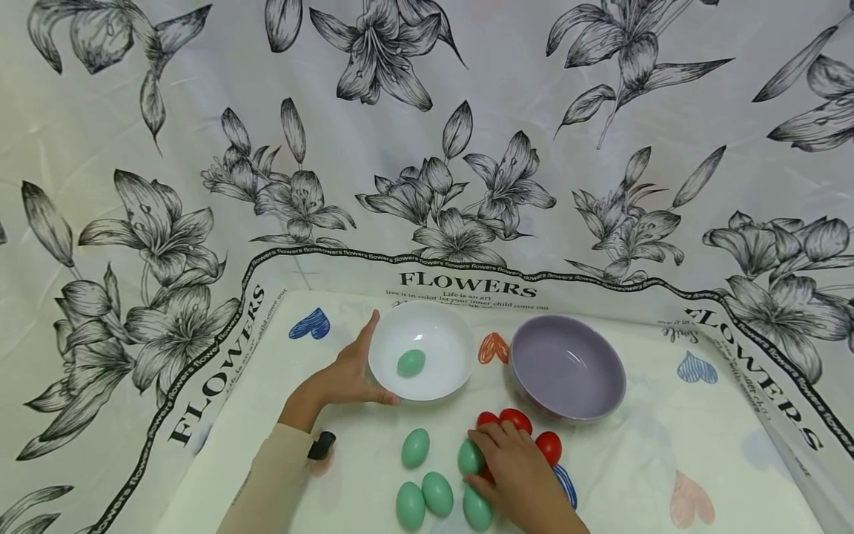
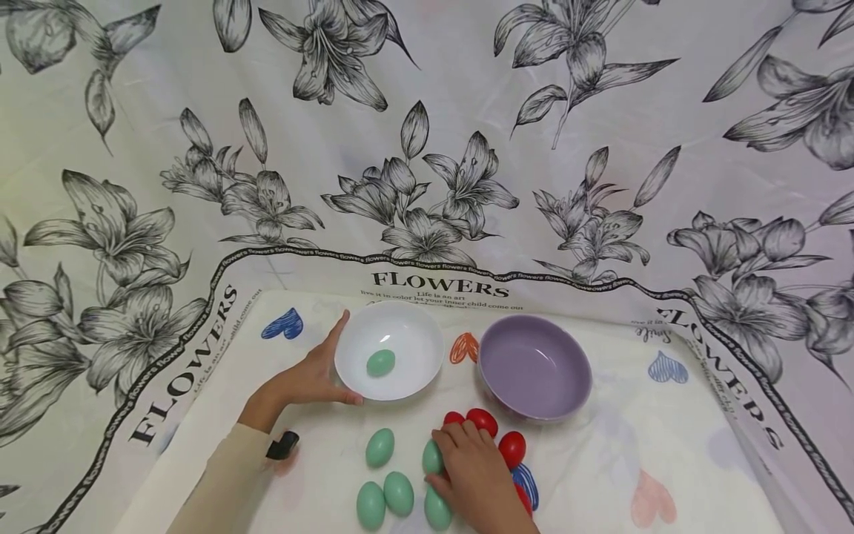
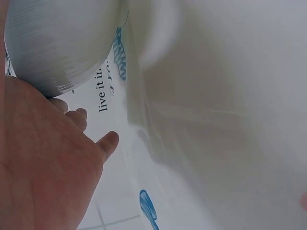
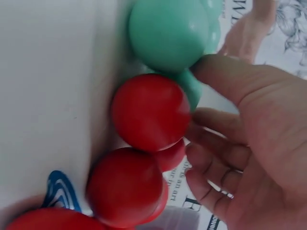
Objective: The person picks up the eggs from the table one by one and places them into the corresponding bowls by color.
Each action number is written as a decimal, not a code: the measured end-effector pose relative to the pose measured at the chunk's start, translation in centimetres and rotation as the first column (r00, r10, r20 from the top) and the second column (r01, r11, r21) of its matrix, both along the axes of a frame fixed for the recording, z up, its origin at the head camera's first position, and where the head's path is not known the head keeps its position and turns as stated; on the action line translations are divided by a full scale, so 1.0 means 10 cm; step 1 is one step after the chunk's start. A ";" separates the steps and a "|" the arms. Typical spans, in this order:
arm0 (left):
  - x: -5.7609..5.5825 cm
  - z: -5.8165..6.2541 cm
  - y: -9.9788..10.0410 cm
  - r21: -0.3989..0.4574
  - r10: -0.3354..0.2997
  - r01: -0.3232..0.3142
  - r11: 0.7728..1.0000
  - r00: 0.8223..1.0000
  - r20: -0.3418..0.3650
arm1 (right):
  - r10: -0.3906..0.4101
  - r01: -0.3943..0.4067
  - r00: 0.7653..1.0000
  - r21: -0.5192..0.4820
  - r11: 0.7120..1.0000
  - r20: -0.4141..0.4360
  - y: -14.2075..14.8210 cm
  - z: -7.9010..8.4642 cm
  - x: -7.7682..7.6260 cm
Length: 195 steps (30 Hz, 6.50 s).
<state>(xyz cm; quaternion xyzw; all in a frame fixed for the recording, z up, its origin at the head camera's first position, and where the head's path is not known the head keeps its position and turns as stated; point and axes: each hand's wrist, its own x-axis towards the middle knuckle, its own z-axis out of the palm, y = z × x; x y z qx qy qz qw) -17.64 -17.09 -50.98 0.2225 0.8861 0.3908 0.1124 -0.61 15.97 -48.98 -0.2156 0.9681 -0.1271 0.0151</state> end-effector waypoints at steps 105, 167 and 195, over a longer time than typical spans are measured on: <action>0.03 -0.01 0.01 0.074 -0.036 0.033 0.997 0.998 0.043 | -0.023 -0.003 0.985 -0.152 0.988 -0.170 -0.59 0.47 -1.24; 0.04 -0.05 -0.01 0.078 -0.016 0.010 0.997 0.998 0.067 | -0.059 0.059 0.998 -0.002 0.998 -0.027 -0.80 0.08 -1.61; 0.05 -0.03 -0.02 0.084 -0.018 0.016 0.996 1.000 0.025 | -0.152 0.113 0.986 -0.400 0.910 -0.067 -0.42 0.55 -0.55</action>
